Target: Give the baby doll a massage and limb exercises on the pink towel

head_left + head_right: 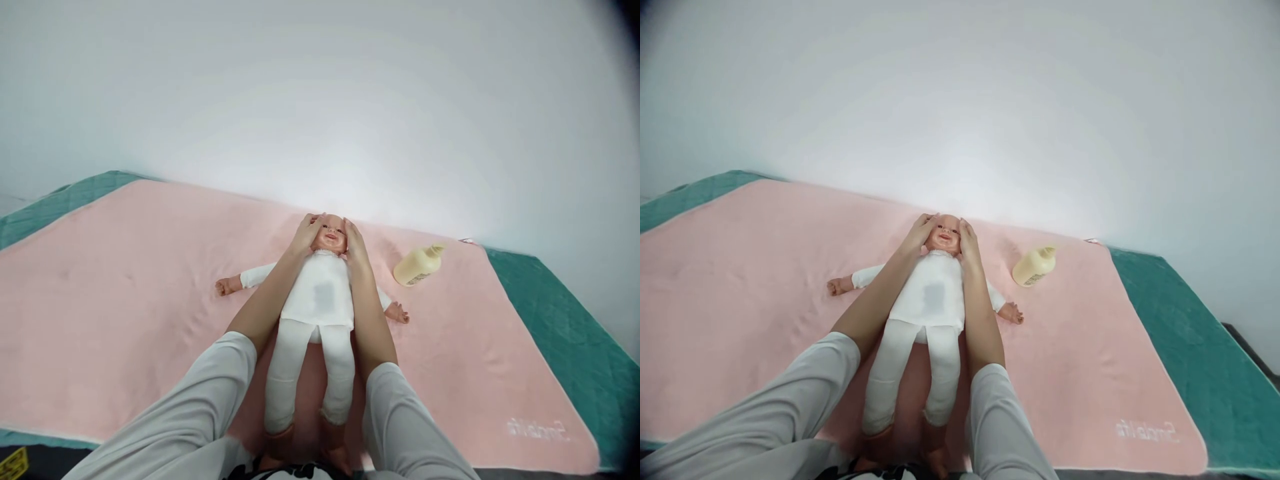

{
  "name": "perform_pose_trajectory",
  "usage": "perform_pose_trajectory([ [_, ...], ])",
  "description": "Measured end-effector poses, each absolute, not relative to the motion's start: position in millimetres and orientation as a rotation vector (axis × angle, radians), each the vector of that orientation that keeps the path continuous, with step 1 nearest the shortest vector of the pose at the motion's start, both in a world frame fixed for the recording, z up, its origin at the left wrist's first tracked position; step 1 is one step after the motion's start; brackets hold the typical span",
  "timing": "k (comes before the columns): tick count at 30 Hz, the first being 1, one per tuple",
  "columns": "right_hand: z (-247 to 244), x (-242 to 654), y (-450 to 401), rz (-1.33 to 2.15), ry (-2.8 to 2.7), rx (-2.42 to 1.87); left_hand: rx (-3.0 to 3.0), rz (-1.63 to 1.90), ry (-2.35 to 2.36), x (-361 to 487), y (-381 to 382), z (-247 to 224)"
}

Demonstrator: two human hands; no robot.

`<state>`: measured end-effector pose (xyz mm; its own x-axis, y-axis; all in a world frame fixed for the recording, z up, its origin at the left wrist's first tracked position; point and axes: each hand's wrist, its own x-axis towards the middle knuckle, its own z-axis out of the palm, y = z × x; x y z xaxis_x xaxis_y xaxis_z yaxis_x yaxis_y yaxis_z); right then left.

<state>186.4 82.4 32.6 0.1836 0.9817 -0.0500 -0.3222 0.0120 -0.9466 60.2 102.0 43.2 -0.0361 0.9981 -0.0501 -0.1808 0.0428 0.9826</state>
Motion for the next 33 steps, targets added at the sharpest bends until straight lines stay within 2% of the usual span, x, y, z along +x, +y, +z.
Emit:
perform_pose_trajectory([
  [20,21.3,177.1,96.7,1.254,-0.623,-1.028,0.758,1.321,0.972,60.0,111.9,29.3],
  [33,19.1,178.8,99.8,1.292,-0.542,-0.980,0.734,1.281,0.975,57.9,100.6,43.4],
])
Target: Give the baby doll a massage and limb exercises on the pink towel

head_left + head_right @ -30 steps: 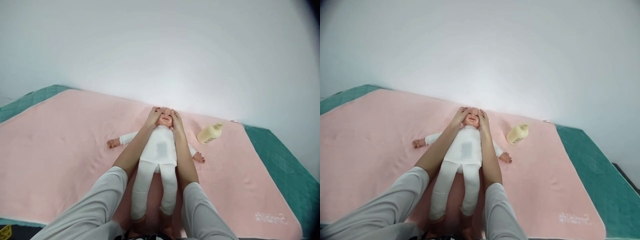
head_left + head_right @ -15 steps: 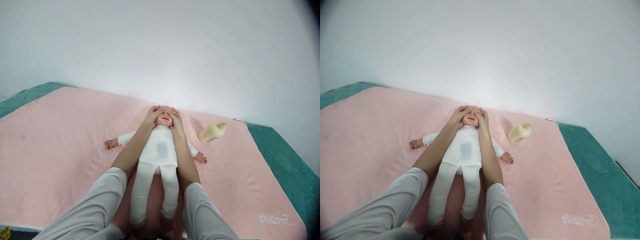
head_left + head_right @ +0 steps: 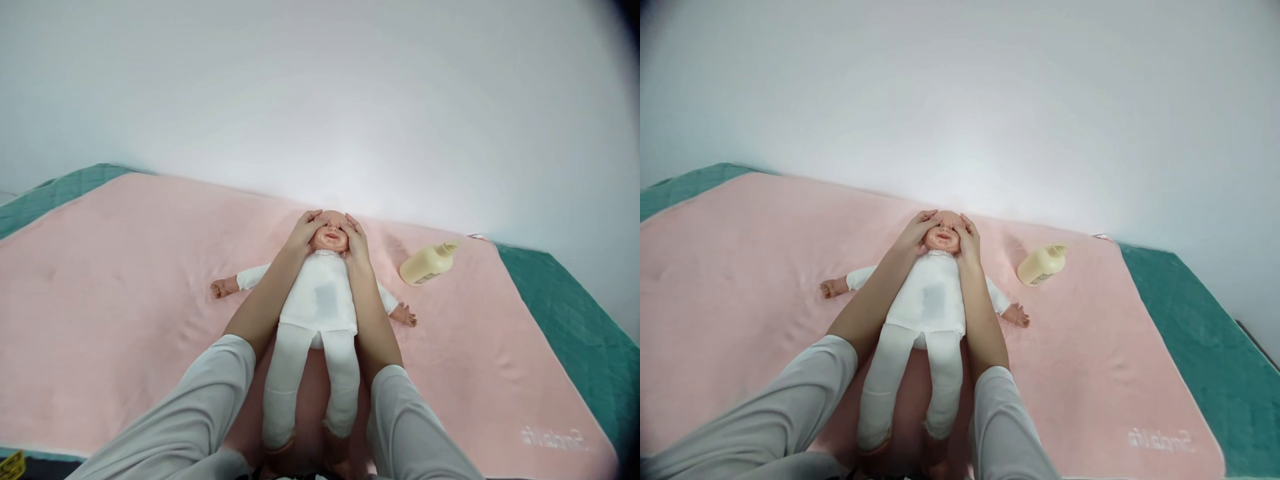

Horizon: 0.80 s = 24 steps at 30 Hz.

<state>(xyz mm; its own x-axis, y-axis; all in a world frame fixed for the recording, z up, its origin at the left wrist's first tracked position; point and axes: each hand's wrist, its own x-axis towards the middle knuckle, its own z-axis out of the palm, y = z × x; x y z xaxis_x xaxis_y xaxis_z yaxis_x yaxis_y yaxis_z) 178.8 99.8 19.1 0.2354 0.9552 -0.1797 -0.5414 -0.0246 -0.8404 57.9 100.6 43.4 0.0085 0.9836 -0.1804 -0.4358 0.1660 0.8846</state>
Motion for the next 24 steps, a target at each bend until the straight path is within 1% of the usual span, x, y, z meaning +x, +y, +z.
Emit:
perform_pose_trajectory([
  [5,18.9,183.9,99.9,1.376,-0.500,-0.897,0.694,1.238,0.981,54.6,97.0,49.9],
  [13,15.1,186.9,103.9,1.427,-0.433,-0.896,0.643,1.174,0.991,52.1,100.1,50.5],
  [20,16.1,182.0,98.1,1.372,-0.552,-0.874,0.758,1.237,0.995,56.8,94.9,48.8],
  [24,21.6,178.0,94.6,1.310,-0.538,-0.935,0.860,1.255,1.018,59.8,96.9,42.4],
])
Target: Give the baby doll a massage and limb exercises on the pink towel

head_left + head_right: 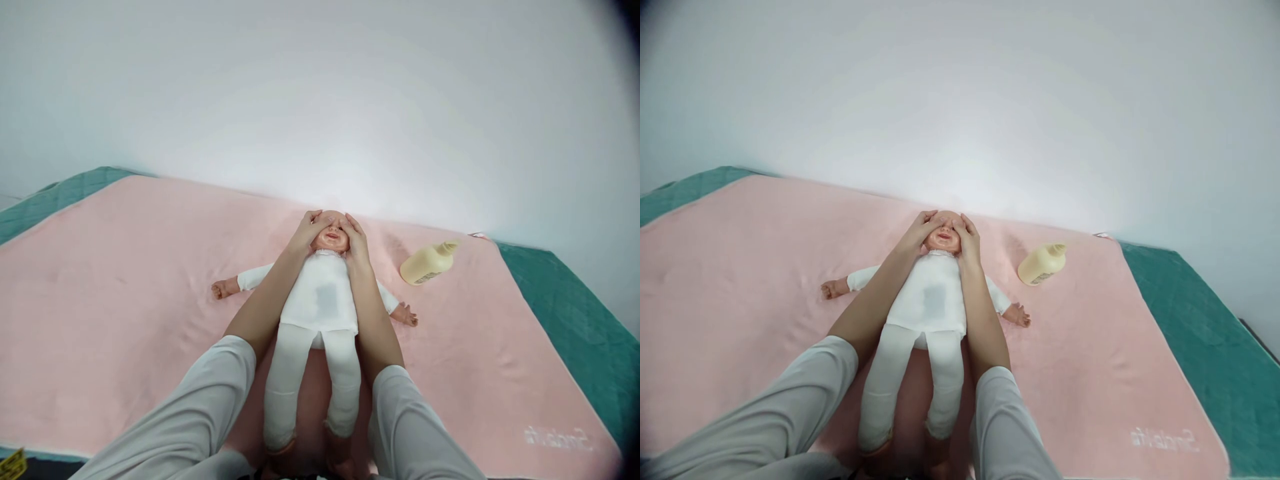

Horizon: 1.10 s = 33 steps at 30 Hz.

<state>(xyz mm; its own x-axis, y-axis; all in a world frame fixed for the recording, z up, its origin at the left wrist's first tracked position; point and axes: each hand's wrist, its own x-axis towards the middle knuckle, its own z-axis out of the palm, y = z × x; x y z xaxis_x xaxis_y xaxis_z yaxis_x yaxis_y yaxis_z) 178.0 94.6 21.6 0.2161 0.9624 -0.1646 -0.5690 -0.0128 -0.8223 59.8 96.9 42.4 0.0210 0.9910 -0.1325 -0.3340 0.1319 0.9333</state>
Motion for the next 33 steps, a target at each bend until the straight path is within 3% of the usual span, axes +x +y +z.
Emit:
perform_pose_trajectory([
  [13,9.6,177.4,100.5,1.169,-0.702,-0.968,0.835,1.240,1.074,60.5,95.0,46.8],
  [33,14.3,188.9,102.3,1.291,-0.660,-0.918,0.713,1.208,0.990,52.9,101.5,43.7],
])
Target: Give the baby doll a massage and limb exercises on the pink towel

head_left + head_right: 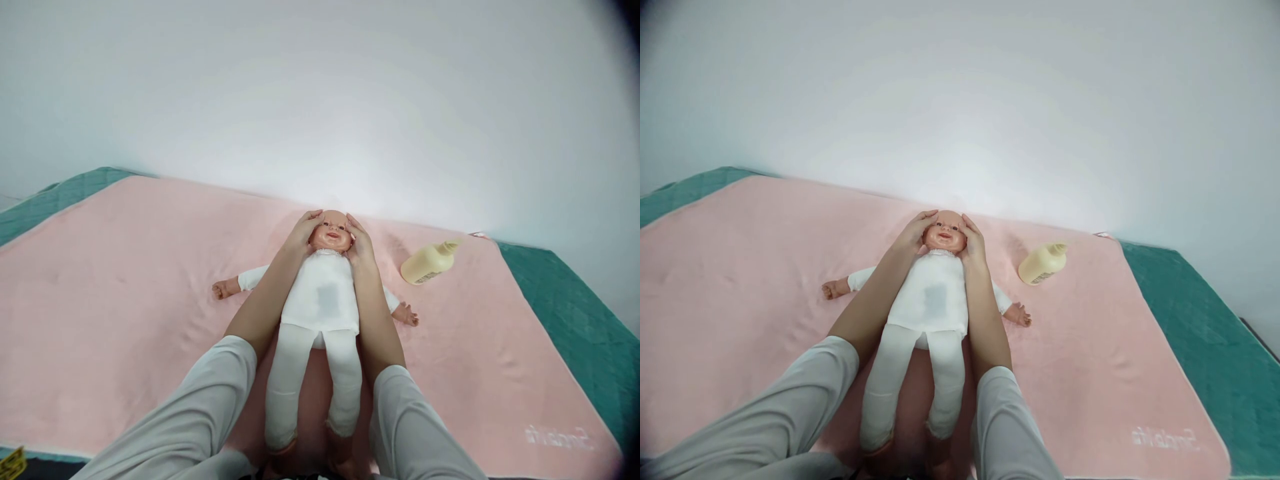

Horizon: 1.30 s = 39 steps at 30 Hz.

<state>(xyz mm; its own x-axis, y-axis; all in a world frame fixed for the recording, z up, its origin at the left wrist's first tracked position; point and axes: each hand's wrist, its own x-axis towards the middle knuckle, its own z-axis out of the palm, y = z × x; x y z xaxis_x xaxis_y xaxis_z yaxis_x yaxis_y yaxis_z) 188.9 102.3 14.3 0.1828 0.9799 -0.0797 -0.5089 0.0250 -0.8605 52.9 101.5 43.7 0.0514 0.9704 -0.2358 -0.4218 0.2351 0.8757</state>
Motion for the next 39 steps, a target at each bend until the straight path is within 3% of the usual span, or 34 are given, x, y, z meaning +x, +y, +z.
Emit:
perform_pose_trajectory([
  [39,7.9,184.0,106.3,1.302,-0.514,-0.844,0.772,1.323,0.967,60.7,102.2,37.8],
])
